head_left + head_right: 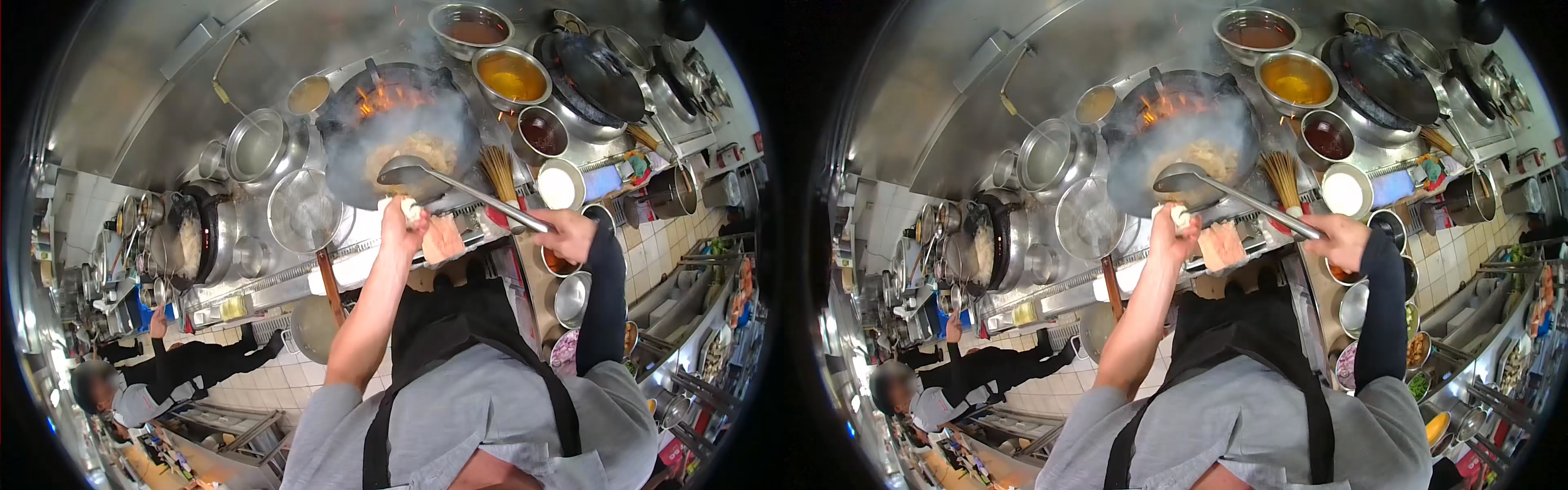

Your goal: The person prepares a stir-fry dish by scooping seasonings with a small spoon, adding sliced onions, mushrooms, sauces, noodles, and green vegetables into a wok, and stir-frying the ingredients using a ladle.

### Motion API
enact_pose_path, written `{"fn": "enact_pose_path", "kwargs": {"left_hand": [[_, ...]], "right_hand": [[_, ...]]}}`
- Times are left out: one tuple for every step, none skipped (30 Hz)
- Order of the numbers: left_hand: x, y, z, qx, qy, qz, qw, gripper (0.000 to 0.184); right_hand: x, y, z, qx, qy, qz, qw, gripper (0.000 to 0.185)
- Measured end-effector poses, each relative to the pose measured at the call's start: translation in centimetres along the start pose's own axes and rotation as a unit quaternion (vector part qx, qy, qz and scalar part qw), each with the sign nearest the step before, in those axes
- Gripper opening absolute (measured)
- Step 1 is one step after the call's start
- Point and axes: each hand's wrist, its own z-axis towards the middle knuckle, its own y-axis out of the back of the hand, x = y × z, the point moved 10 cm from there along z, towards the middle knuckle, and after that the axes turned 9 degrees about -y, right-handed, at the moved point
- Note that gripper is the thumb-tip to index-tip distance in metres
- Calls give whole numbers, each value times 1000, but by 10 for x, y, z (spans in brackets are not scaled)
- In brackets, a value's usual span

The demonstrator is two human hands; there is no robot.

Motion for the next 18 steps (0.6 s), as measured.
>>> {"fn": "enact_pose_path", "kwargs": {"left_hand": [[9, 13, 9, -11, -17, 16, 1000, 11], [26, 31, 30, -19, -36, 33, 999, 11], [43, 50, 49, -28, -54, 50, 997, 12], [67, 73, 53, -2, -34, 96, 995, 11], [86, 82, 38, 6, -11, 102, 995, 10], [95, 77, 14, 66, 5, 184, 981, 12], [100, 94, -15, -37, 61, 259, 963, 17], [102, 99, -26, -50, 68, 259, 962, 18], [102, 99, -32, -61, 75, 259, 961, 19], [95, 94, -32, -74, 37, 221, 972, 19], [77, 75, -43, -87, 1, 181, 980, 18], [69, 55, -31, 5, -13, 92, 996, 16], [49, 32, -35, 4, -26, 35, 999, 14], [34, 33, -19, -11, -25, 46, 999, 13], [20, 31, 9, 16, -46, 26, 998, 12], [4, 21, 15, -30, -72, 4, 997, 10], [7, 25, 32, 3, -41, 29, 999, 8], [16, 40, 41, -10, -65, 37, 997, 8]], "right_hand": [[4, -1, 12, -27, 33, -4, 999, 43], [-5, -7, 43, -75, 92, -31, 992, 43], [-14, -17, 69, -122, 150, -57, 979, 44], [-16, -22, 80, -141, 153, -25, 978, 44], [-13, -26, 88, -157, 157, 6, 975, 44], [-19, -31, 92, -186, 149, 52, 970, 46], [-15, -34, 87, -203, 149, 49, 967, 47], [-10, -36, 80, -217, 148, 47, 964, 48], [-5, -36, 74, -234, 147, 45, 960, 49], [0, -36, 68, -232, 147, 30, 961, 50], [3, -37, 61, -198, 132, 16, 971, 52], [7, -33, 50, -163, 119, 2, 980, 53], [9, -29, 43, -129, 105, -13, 986, 54], [6, -24, 34, -127, 127, -34, 983, 54], [8, -19, 29, -94, 109, -7, 990, 52], [9, -18, 34, -87, 100, -18, 991, 50], [11, -17, 40, -82, 91, -29, 992, 49], [16, -17, 54, -130, 133, -58, 981, 47]]}}
